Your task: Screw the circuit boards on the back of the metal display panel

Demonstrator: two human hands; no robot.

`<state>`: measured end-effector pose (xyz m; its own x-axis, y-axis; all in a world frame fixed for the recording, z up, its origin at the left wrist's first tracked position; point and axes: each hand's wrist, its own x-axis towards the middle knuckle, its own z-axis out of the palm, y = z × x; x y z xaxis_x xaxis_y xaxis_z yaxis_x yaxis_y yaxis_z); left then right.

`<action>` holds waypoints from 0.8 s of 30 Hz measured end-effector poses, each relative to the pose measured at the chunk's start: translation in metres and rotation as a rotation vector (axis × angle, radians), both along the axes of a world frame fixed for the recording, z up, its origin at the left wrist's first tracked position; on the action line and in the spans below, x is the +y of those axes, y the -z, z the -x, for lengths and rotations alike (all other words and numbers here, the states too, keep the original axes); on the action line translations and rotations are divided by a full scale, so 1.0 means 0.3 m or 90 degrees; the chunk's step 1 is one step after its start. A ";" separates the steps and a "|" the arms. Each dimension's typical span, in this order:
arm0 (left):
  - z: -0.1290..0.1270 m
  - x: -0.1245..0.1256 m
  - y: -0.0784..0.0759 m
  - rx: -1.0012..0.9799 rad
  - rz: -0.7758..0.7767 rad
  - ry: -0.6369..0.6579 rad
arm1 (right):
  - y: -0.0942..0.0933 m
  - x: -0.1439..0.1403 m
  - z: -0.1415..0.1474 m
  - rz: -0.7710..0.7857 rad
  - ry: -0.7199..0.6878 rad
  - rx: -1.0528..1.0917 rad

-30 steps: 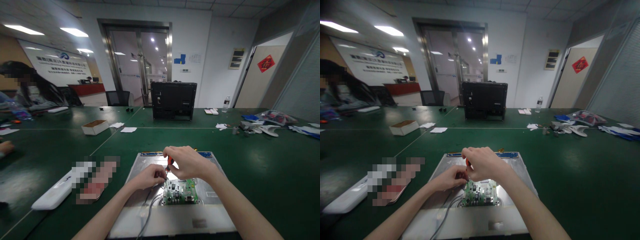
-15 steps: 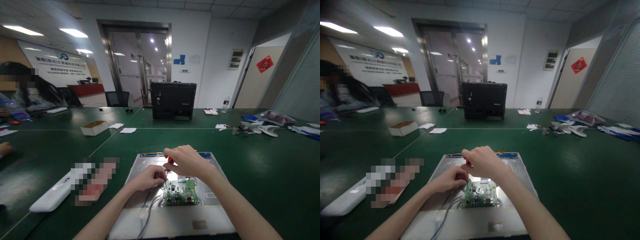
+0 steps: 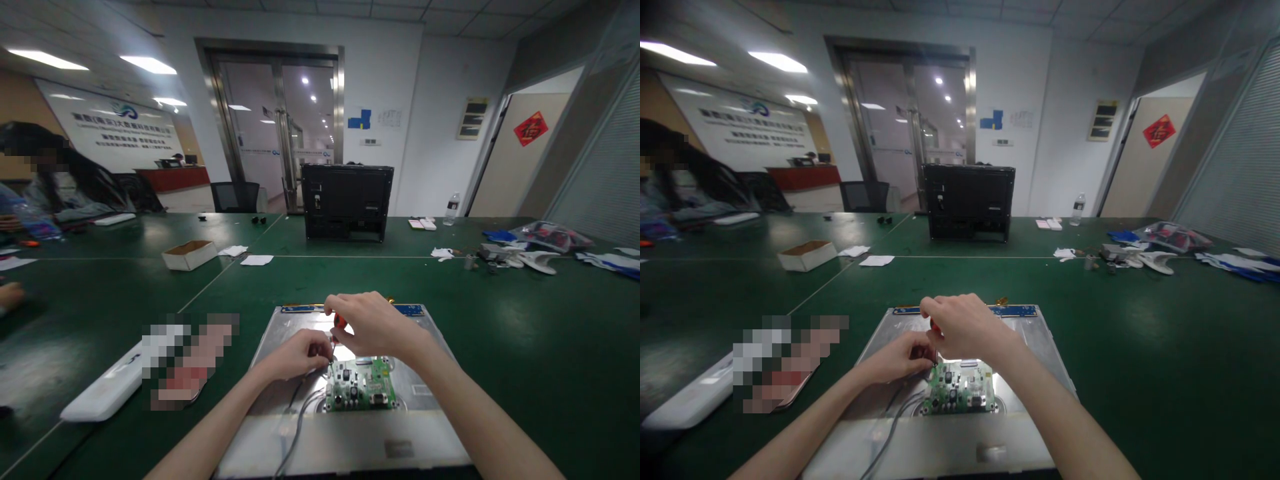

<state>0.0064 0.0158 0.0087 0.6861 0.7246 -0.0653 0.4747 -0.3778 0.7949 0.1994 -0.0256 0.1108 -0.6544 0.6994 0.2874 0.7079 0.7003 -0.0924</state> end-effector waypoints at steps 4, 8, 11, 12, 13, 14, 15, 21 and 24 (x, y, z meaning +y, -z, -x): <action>-0.001 -0.002 -0.002 0.007 0.010 0.003 | 0.000 0.006 0.003 -0.012 0.013 -0.022; -0.001 -0.004 -0.002 -0.007 0.012 -0.006 | -0.009 -0.003 0.000 -0.002 0.000 -0.017; 0.001 -0.001 0.006 -0.008 0.007 -0.002 | -0.019 -0.014 -0.004 0.020 -0.022 -0.007; 0.002 0.001 0.010 -0.010 0.007 -0.001 | -0.021 -0.017 -0.005 0.026 -0.025 -0.007; 0.002 0.003 0.014 -0.012 0.008 -0.001 | -0.021 -0.019 -0.005 0.028 -0.026 -0.007; 0.003 0.005 0.017 -0.013 0.011 -0.001 | -0.020 -0.019 -0.004 0.029 -0.024 -0.007; 0.003 0.007 0.020 -0.013 0.014 -0.003 | -0.017 -0.018 -0.003 0.028 -0.022 -0.005; 0.001 0.004 0.014 -0.011 0.016 -0.008 | 0.003 0.000 0.005 -0.007 0.003 -0.001; -0.002 -0.001 0.005 -0.007 0.015 -0.015 | 0.003 0.002 0.006 -0.006 0.015 -0.019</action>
<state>0.0069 0.0155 0.0072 0.6693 0.7391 -0.0757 0.4747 -0.3470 0.8089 0.1977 -0.0250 0.1098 -0.6461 0.7120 0.2749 0.7266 0.6840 -0.0641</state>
